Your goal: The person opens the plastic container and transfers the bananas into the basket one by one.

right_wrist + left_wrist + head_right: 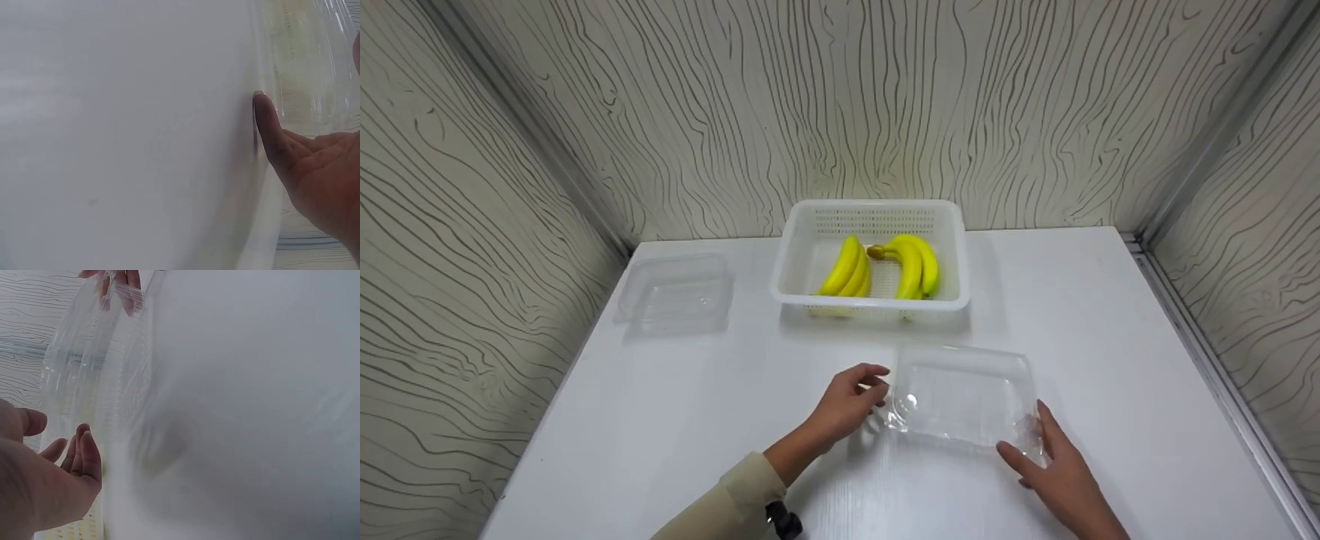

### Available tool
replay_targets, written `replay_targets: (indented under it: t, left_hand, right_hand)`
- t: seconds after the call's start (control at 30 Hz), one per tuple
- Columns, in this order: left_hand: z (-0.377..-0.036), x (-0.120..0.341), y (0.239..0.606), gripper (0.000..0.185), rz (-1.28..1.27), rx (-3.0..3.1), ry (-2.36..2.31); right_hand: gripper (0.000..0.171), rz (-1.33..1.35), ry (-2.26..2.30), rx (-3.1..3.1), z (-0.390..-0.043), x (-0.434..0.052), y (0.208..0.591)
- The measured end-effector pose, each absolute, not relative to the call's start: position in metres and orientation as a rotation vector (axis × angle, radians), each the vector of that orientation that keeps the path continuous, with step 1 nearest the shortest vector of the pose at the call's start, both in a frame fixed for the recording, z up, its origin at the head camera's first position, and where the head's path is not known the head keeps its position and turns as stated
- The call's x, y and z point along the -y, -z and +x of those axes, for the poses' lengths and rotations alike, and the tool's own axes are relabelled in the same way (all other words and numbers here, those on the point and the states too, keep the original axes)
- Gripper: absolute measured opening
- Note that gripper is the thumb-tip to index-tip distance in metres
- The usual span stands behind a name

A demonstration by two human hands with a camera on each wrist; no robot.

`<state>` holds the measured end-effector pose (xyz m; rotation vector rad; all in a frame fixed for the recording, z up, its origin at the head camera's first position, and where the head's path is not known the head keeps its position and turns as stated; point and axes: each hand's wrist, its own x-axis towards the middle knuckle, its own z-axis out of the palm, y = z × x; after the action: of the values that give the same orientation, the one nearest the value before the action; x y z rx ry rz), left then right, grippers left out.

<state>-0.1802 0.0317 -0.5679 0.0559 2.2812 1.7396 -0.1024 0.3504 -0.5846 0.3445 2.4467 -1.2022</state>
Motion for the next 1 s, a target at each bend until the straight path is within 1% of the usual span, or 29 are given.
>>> replay_targets:
  t: [0.13, 0.4, 0.5, 0.63, 0.7, 0.83, 0.87, 1.0]
  left_hand:
    - [-0.174, -0.028, 0.568, 0.033, 0.098, -2.254, -1.659]
    - [-0.165, -0.028, 0.568, 0.040, 0.166, -2.209, -1.538]
    - [-0.162, -0.030, 0.570, 0.040, 0.159, -2.184, -1.542]
    - [-0.159, -0.032, 0.573, 0.040, 0.143, -2.099, -1.619]
    - [-0.157, -0.034, 0.574, 0.041, 0.134, -2.048, -1.656]
    - [-0.154, -0.035, 0.576, 0.043, 0.129, -1.989, -1.685]
    - [-0.154, -0.036, 0.576, 0.043, 0.129, -1.982, -1.692]
    - [-0.154, -0.037, 0.578, 0.041, 0.114, -1.968, -1.737]
  right_hand:
    - [0.099, 0.362, 1.224, -2.452, -0.100, -0.354, 0.583]
    - [0.088, 0.454, 1.412, -2.406, -0.093, -0.361, 0.586]
    - [0.079, 0.448, 1.484, -2.431, -0.090, -0.362, 0.590]
    - [0.071, 0.423, 1.563, -2.441, -0.086, -0.364, 0.595]
    - [0.062, 0.421, 1.635, -2.422, -0.084, -0.364, 0.596]
    - [0.028, 0.395, 1.840, -2.365, -0.082, -0.365, 0.598]
    - [0.027, 0.398, 1.879, -2.347, -0.082, -0.365, 0.597]
    - [0.038, 0.429, 1.908, -2.313, -0.083, -0.365, 0.595]
